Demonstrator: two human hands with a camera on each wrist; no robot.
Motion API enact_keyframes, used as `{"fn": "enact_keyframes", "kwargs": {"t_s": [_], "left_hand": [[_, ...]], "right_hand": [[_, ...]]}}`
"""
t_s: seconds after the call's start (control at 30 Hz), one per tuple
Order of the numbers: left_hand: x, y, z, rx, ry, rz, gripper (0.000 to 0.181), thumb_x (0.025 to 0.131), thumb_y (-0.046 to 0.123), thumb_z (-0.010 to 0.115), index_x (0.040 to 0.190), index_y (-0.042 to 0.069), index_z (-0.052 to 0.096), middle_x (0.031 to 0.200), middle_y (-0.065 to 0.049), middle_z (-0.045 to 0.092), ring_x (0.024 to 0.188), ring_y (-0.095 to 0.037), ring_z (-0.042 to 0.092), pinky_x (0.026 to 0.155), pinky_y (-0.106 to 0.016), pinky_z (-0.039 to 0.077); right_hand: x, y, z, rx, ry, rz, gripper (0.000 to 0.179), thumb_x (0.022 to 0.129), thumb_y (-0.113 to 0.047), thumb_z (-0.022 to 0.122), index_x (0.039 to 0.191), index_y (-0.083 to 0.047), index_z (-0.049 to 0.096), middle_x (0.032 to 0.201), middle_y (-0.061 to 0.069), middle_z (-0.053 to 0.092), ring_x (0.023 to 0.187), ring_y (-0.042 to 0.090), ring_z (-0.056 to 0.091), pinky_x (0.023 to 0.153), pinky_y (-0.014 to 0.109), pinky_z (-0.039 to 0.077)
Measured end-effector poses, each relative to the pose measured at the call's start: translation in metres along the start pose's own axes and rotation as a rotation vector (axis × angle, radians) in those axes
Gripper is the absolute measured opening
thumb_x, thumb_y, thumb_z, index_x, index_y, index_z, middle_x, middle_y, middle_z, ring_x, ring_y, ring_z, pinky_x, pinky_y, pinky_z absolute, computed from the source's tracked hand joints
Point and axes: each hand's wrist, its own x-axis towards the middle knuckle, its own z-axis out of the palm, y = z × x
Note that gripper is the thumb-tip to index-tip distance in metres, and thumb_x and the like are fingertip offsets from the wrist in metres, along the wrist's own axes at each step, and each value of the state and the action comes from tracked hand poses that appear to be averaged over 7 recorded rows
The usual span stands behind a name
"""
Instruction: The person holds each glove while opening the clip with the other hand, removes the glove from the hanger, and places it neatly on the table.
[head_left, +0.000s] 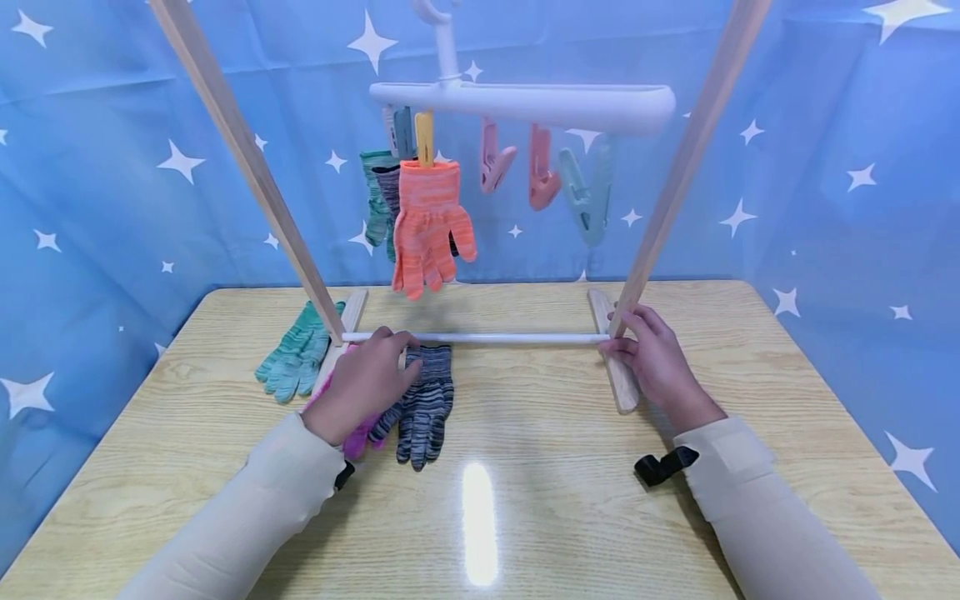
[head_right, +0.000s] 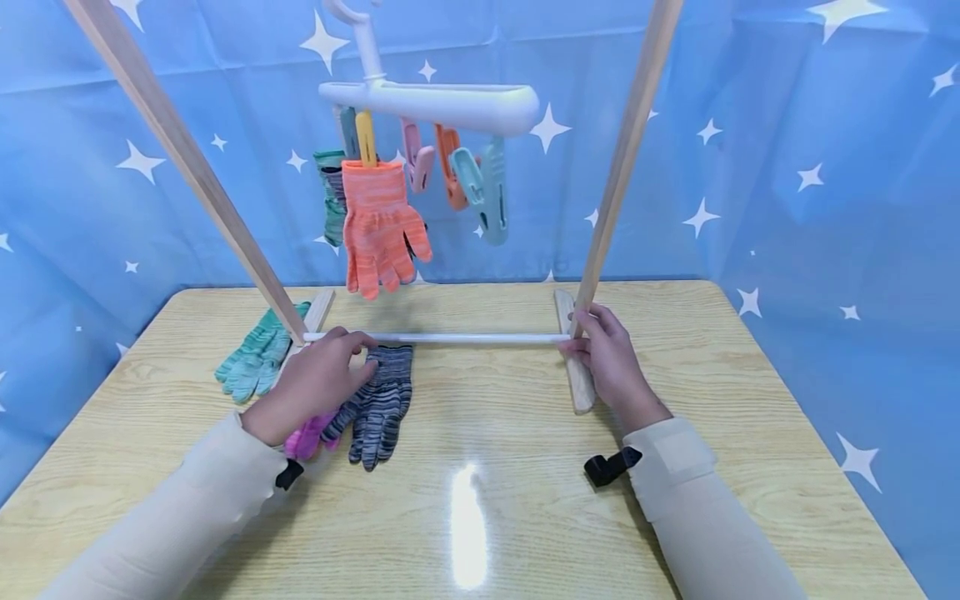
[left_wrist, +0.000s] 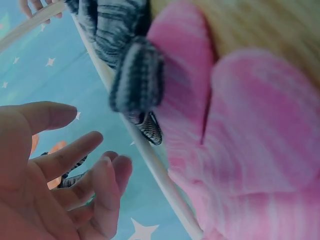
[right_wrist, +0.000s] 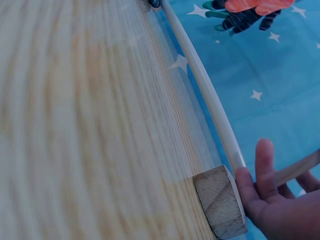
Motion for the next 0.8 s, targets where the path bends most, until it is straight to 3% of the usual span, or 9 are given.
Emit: {"fn": "enact_keyframes", "kwargs": {"t_s": [0.23, 0.33, 0.47, 0.8], "left_hand": [[0.001, 0.004, -0.01, -0.046, 0.123, 0.031, 0.029, 0.094, 0.028, 0.068, 0.12, 0.015, 0.07, 0.117, -0.014, 0.065, 0.099, -0.032, 0.063, 0.062, -0.043, 0.054], [0.001, 0.005, -0.016, -0.065, 0.171, 0.034, 0.03, 0.094, 0.027, 0.068, 0.122, 0.015, 0.069, 0.121, -0.015, 0.064, 0.108, -0.035, 0.061, 0.073, -0.049, 0.056], [0.001, 0.005, -0.021, -0.094, 0.251, 0.041, 0.032, 0.095, 0.025, 0.066, 0.125, 0.014, 0.068, 0.122, -0.015, 0.064, 0.11, -0.035, 0.06, 0.083, -0.053, 0.054], [0.005, 0.005, -0.027, -0.138, 0.434, 0.088, 0.029, 0.095, 0.019, 0.065, 0.122, 0.011, 0.07, 0.119, -0.013, 0.066, 0.107, -0.034, 0.061, 0.089, -0.054, 0.05]], "right_hand": [[0.0, 0.0, -0.001, 0.003, 0.002, 0.0, 0.064, 0.104, -0.042, 0.049, 0.155, -0.013, 0.024, 0.133, -0.001, 0.044, 0.085, 0.009, 0.064, 0.091, 0.022, 0.054], [0.0, 0.0, -0.001, -0.001, -0.002, -0.001, 0.067, 0.104, -0.042, 0.048, 0.156, -0.011, 0.021, 0.133, -0.001, 0.044, 0.085, 0.009, 0.064, 0.091, 0.023, 0.054], [0.0, 0.0, -0.001, -0.004, -0.004, 0.0, 0.067, 0.104, -0.042, 0.048, 0.157, -0.012, 0.021, 0.133, -0.002, 0.044, 0.085, 0.009, 0.064, 0.091, 0.023, 0.053], [0.0, -0.001, -0.001, -0.005, -0.005, -0.007, 0.064, 0.104, -0.042, 0.049, 0.156, -0.014, 0.024, 0.132, -0.001, 0.044, 0.085, 0.009, 0.064, 0.091, 0.022, 0.053]]}}
